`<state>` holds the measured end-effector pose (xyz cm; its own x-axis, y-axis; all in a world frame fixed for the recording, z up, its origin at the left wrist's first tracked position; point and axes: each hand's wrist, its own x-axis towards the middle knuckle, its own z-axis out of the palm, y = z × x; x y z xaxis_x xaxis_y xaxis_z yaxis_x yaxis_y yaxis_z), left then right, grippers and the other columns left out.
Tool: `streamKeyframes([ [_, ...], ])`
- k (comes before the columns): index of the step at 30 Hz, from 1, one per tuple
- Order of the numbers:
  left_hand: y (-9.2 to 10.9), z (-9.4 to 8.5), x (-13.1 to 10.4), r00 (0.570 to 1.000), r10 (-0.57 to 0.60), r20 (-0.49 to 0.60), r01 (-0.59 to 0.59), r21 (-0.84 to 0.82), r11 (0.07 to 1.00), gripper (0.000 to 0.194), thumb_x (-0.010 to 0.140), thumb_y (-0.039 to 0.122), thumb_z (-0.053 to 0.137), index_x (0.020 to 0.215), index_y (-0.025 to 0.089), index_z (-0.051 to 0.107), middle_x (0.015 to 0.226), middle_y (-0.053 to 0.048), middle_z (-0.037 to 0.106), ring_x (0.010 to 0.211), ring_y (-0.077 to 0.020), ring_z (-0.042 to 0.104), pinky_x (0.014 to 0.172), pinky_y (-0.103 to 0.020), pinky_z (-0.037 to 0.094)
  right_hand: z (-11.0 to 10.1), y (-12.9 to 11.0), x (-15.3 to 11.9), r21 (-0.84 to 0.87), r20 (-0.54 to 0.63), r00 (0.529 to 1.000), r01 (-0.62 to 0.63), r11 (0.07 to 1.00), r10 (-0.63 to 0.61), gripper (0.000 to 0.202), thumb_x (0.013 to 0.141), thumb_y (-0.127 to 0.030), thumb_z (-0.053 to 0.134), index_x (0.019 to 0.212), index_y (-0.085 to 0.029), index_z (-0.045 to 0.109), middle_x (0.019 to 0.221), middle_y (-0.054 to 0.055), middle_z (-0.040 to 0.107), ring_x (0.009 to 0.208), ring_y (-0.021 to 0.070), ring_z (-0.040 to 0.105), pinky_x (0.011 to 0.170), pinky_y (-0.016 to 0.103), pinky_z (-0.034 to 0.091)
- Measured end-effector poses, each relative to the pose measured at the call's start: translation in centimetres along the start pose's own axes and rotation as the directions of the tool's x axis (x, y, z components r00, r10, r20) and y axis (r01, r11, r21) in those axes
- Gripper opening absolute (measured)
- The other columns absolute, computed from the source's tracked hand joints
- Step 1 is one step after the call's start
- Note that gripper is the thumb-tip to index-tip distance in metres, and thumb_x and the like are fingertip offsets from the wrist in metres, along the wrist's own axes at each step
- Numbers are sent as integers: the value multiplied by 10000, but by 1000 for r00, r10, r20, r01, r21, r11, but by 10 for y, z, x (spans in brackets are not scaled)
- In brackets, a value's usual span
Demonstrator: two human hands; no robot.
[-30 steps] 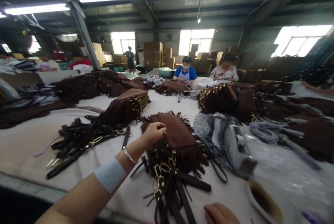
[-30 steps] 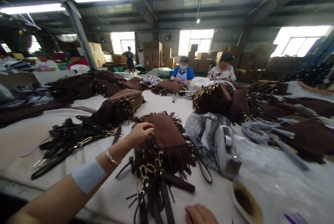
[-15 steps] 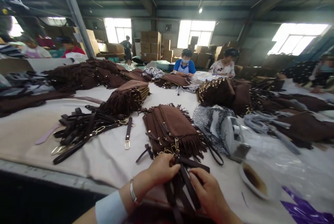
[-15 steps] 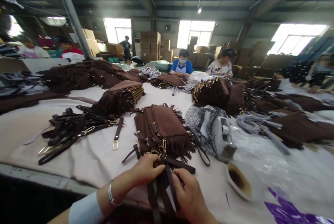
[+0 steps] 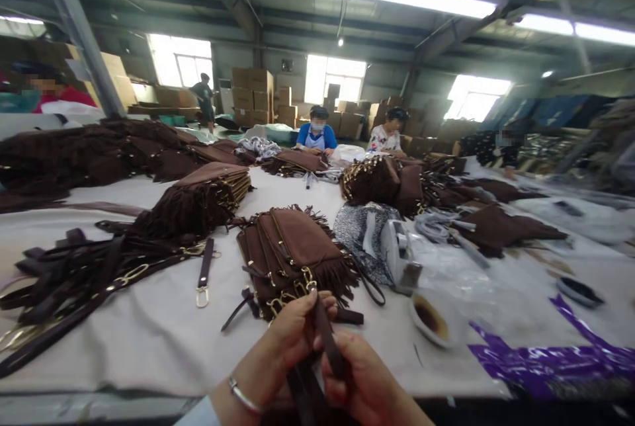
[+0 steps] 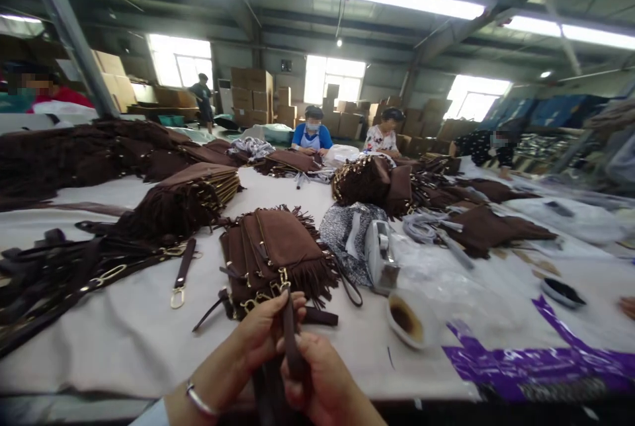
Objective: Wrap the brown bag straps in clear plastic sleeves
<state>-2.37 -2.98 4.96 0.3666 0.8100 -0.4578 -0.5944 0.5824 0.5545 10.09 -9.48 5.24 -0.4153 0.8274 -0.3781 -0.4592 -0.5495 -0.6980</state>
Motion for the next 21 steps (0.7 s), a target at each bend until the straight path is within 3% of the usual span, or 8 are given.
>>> streamKeyframes([
  [4, -11, 5, 11, 981, 132, -140, -117, 109, 987, 113, 836, 213, 642, 911, 129, 632, 763, -64, 705, 638, -152, 669, 536, -231, 520, -13, 6, 4, -161, -75, 997, 18, 987, -31, 538, 766, -654, 525, 867, -129, 593, 548, -3, 587, 353, 76, 468, 339, 171, 293],
  [8, -20, 5, 18, 946, 260, -194, -203, 271, 941, 189, 811, 266, 686, 931, 129, 635, 796, -77, 714, 681, -167, 683, 591, -247, 537, -15, 1, 0, -646, -174, 964, 41, 762, -200, 302, 740, -444, 616, 681, -149, 587, 531, -20, 568, 373, 90, 486, 350, 182, 333],
  [11, -25, 3, 20, 955, 243, -170, -202, 227, 953, 275, 779, 345, 721, 942, 141, 632, 784, -66, 711, 685, -169, 680, 605, -256, 539, -13, -8, -6, -729, -186, 961, 6, 684, -206, 230, 760, -308, 551, 572, -174, 544, 462, -38, 513, 360, 97, 460, 362, 196, 328],
  [14, -26, -3, 21, 980, 160, -115, -142, 148, 979, 310, 736, 380, 758, 894, 150, 623, 720, -34, 687, 627, -149, 653, 591, -257, 530, -19, -29, -5, -819, -97, 965, 61, 571, -242, 307, 839, -330, 489, 585, -177, 569, 501, -18, 566, 407, 109, 503, 409, 207, 346],
  [16, -26, -7, 22, 989, 125, -85, -114, 122, 986, 327, 713, 390, 777, 867, 152, 614, 682, -16, 664, 590, -133, 631, 578, -249, 518, -31, -53, 5, -937, -43, 901, 113, 330, -431, 349, 890, -370, 471, 639, -177, 617, 588, 10, 632, 534, 133, 574, 509, 224, 405],
  [17, -26, -9, 22, 991, 114, -68, -106, 115, 988, 337, 706, 395, 783, 862, 154, 608, 670, -11, 654, 584, -130, 625, 577, -248, 512, -39, -68, 13, -978, -23, 836, 95, 185, -548, 332, 904, -370, 473, 694, -180, 645, 665, 28, 666, 637, 152, 609, 592, 239, 435],
  [19, -25, -11, 23, 994, 102, -34, -98, 111, 989, 356, 697, 399, 790, 869, 155, 597, 664, -8, 645, 597, -134, 628, 594, -253, 509, -55, -100, 35, -995, -43, 700, -95, -34, -713, 257, 918, -318, 470, 869, -187, 686, 865, 68, 705, 841, 192, 643, 764, 273, 451],
  [21, -25, -11, 24, 996, 90, -18, -87, 115, 990, 369, 695, 405, 790, 881, 157, 590, 678, -12, 646, 620, -143, 635, 615, -266, 510, -69, -127, 61, -918, -139, 642, -369, -145, -754, 257, 921, -277, 469, 1065, -193, 664, 1053, 110, 679, 966, 225, 641, 819, 293, 446],
])
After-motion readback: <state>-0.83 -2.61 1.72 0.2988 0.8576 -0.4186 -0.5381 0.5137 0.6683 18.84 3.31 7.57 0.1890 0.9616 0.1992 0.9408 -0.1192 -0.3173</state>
